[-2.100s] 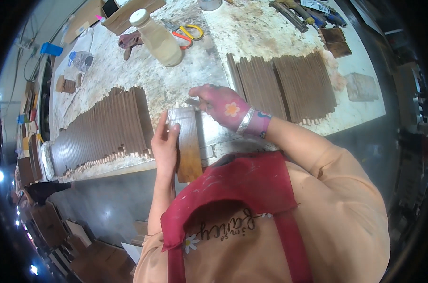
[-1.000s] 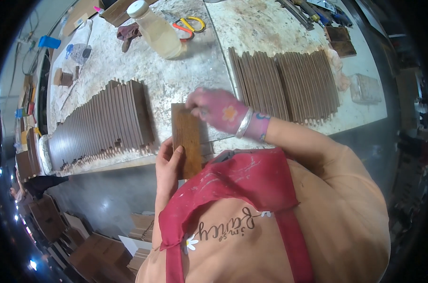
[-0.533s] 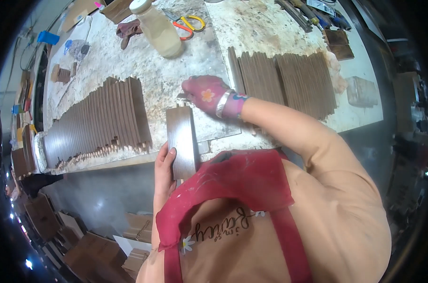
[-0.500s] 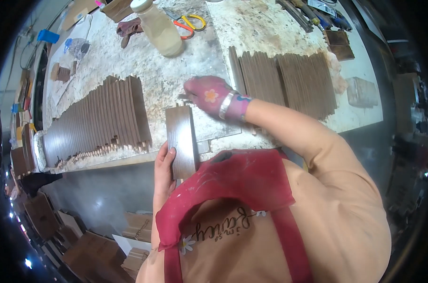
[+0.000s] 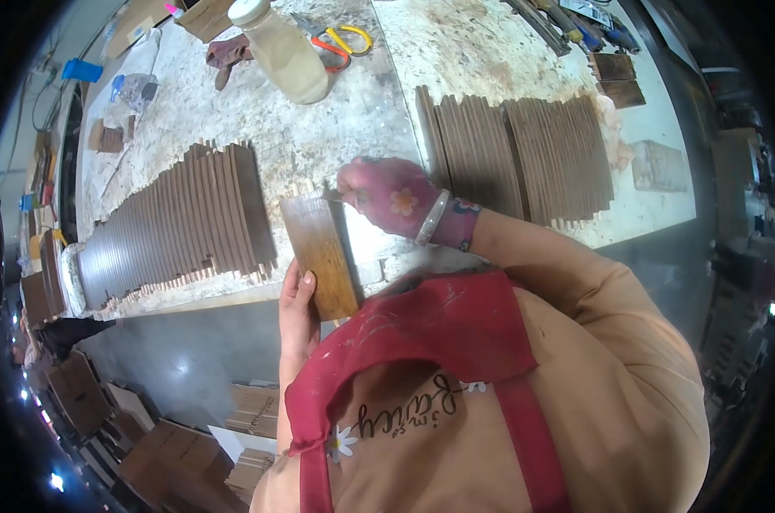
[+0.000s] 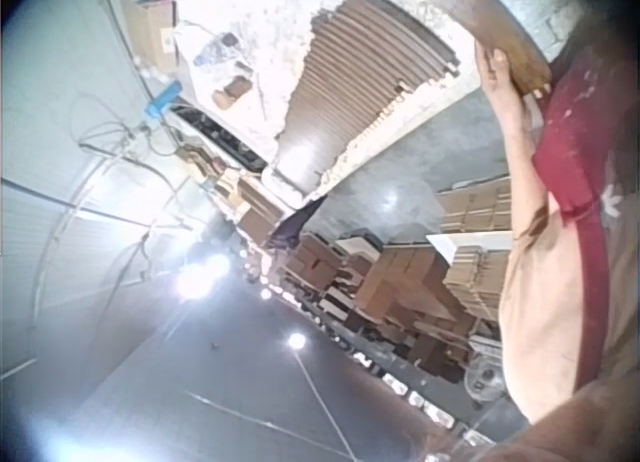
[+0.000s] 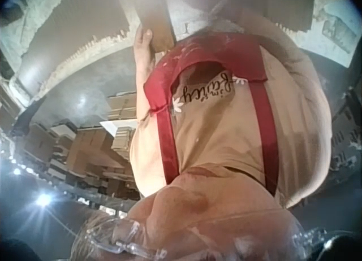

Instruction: The person applies adhesive from a bottle onto small wooden blocks and presses them onto larger wooden slats, handling the pieces one by one at a workbench.

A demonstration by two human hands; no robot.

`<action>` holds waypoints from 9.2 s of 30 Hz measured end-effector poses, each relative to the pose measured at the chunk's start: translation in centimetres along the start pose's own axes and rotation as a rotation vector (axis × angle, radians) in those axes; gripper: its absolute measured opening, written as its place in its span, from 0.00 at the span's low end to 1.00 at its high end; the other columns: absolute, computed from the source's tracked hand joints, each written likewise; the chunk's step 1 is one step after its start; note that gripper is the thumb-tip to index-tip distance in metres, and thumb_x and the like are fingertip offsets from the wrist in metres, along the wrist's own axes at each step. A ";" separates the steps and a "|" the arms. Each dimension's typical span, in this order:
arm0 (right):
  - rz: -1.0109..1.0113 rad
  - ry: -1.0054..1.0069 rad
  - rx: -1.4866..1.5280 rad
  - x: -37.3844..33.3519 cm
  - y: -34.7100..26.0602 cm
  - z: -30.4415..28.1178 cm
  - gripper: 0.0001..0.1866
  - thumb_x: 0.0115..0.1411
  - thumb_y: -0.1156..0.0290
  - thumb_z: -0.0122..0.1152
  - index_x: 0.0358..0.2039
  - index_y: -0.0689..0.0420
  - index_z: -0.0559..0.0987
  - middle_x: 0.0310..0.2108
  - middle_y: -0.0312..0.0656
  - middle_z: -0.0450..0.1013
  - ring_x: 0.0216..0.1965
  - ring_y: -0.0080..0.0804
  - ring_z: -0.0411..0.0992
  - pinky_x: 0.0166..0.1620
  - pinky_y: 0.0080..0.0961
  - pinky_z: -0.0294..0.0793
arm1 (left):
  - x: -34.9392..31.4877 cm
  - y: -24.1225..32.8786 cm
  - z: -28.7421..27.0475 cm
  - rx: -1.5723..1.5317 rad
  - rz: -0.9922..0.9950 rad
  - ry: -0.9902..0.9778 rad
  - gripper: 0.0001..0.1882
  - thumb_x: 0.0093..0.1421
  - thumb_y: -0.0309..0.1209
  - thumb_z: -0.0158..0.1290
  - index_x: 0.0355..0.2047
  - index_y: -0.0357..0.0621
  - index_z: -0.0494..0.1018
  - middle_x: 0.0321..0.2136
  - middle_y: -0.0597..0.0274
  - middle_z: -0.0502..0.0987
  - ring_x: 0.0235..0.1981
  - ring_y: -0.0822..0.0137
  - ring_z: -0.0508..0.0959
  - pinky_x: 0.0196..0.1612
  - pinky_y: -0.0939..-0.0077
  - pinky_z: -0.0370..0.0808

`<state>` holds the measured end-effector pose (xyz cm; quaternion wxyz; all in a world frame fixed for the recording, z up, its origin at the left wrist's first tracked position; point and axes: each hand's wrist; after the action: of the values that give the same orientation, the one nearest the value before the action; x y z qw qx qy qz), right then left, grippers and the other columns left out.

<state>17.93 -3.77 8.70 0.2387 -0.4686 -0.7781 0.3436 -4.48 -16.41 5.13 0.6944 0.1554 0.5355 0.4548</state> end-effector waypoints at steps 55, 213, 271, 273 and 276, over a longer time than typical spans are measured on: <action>0.392 -0.189 0.775 -2.1 0.9 3.4 0.13 0.62 0.65 0.62 0.42 0.60 0.77 0.31 0.33 0.74 0.31 0.17 0.70 0.33 0.18 0.71 | -1.2 0.2 -1.7 0.788 0.492 0.324 0.08 0.68 0.28 0.47 0.37 0.35 0.72 0.36 0.56 0.78 0.33 0.64 0.75 0.41 0.74 0.72; 0.289 -0.056 0.798 -6.1 4.5 -13.7 0.07 0.61 0.74 0.62 0.40 0.61 0.77 0.24 0.34 0.72 0.22 0.19 0.69 0.28 0.17 0.71 | 7.4 1.1 10.0 1.544 0.830 0.046 0.27 0.61 0.37 0.56 0.58 0.39 0.68 0.58 0.46 0.69 0.59 0.48 0.68 0.61 0.57 0.64; 0.124 -0.038 0.420 -0.6 8.1 -11.9 0.10 0.58 0.69 0.62 0.37 0.62 0.79 0.33 0.42 0.75 0.35 0.30 0.73 0.41 0.26 0.72 | 1.3 9.3 9.4 1.288 0.380 0.260 0.42 0.53 0.41 0.65 0.61 0.35 0.58 0.50 0.38 0.74 0.53 0.50 0.75 0.56 0.61 0.71; 0.115 -0.013 0.392 -0.9 7.8 -12.4 0.10 0.58 0.70 0.62 0.36 0.63 0.79 0.33 0.42 0.75 0.35 0.29 0.72 0.40 0.26 0.72 | 2.5 10.8 10.3 1.125 0.474 0.261 0.41 0.54 0.40 0.65 0.62 0.36 0.57 0.53 0.41 0.72 0.56 0.53 0.73 0.58 0.62 0.69; 0.090 -0.025 0.381 -1.2 7.5 -12.9 0.09 0.57 0.70 0.61 0.36 0.61 0.79 0.30 0.43 0.77 0.33 0.30 0.74 0.38 0.29 0.73 | 5.0 13.6 12.1 0.970 0.698 0.290 0.41 0.56 0.40 0.64 0.63 0.38 0.56 0.54 0.46 0.69 0.56 0.55 0.71 0.60 0.61 0.67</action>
<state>31.63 1.60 11.29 0.2980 -0.4448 -0.6802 0.5007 -0.09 -1.78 16.24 0.2746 0.5566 0.6879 0.3763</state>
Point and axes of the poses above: each hand's wrist, its own x-axis towards the middle knuckle, its own z-axis out of the palm, y = z × x
